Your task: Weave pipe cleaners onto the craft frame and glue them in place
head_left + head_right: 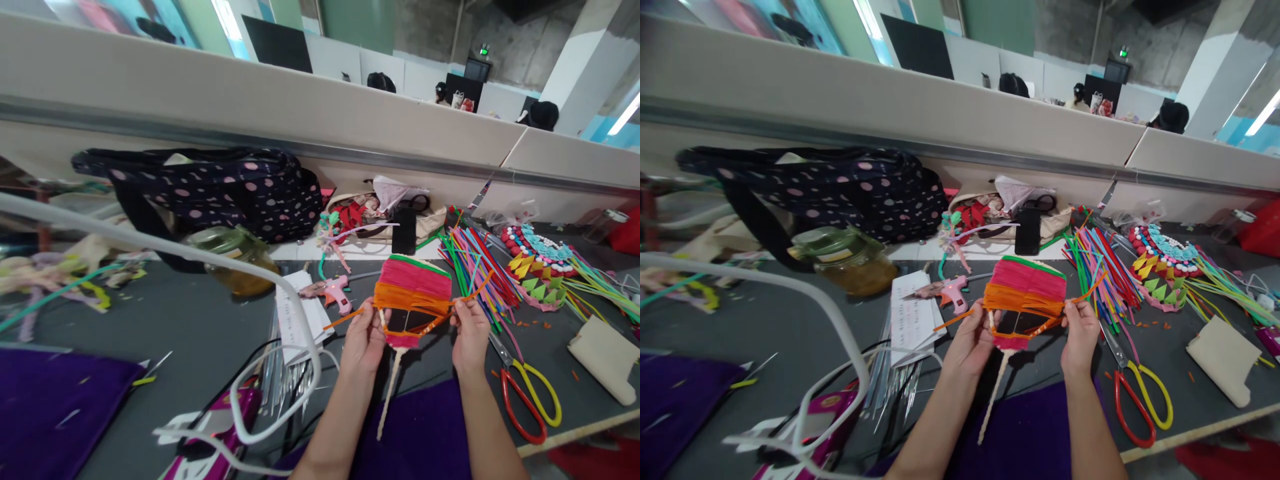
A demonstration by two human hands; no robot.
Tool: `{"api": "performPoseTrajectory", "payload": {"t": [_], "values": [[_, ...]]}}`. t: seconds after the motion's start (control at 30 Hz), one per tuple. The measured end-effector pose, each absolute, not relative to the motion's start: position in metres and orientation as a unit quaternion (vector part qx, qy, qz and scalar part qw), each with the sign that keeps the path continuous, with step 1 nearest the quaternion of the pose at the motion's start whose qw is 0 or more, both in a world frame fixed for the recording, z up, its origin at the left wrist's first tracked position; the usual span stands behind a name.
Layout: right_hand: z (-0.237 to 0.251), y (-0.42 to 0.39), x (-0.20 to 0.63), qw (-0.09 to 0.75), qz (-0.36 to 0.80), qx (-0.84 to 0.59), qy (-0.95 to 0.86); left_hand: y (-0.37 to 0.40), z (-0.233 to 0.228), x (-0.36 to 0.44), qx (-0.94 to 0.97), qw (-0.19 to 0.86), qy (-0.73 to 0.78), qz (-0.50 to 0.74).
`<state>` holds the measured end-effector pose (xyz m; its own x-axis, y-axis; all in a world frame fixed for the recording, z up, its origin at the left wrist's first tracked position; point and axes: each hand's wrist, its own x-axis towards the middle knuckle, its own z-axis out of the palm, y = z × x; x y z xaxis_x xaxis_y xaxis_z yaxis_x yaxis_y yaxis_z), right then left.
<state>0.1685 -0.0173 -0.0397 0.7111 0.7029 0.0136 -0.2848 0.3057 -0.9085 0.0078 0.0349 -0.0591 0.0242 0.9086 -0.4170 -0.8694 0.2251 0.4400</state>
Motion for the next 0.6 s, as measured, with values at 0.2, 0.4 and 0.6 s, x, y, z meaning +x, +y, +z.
{"api": "performPoseTrajectory", "payload": {"t": [0.2, 0.4, 0.6], "values": [[-0.041, -0.017, 0.169, 0.775, 0.318, -0.503, -0.211, 0.032, -0.057, 0.007, 0.051, 0.713, 0.318, 0.624], [-0.041, -0.017, 0.170, 0.779, 0.312, -0.504, -0.205, 0.030, -0.054, 0.007, 0.086, 0.702, 0.325, 0.628], [-0.039, -0.017, 0.172, 0.787, 0.305, -0.501, -0.192, 0.027, -0.047, 0.009, 0.108, 0.693, 0.334, 0.630]]}}
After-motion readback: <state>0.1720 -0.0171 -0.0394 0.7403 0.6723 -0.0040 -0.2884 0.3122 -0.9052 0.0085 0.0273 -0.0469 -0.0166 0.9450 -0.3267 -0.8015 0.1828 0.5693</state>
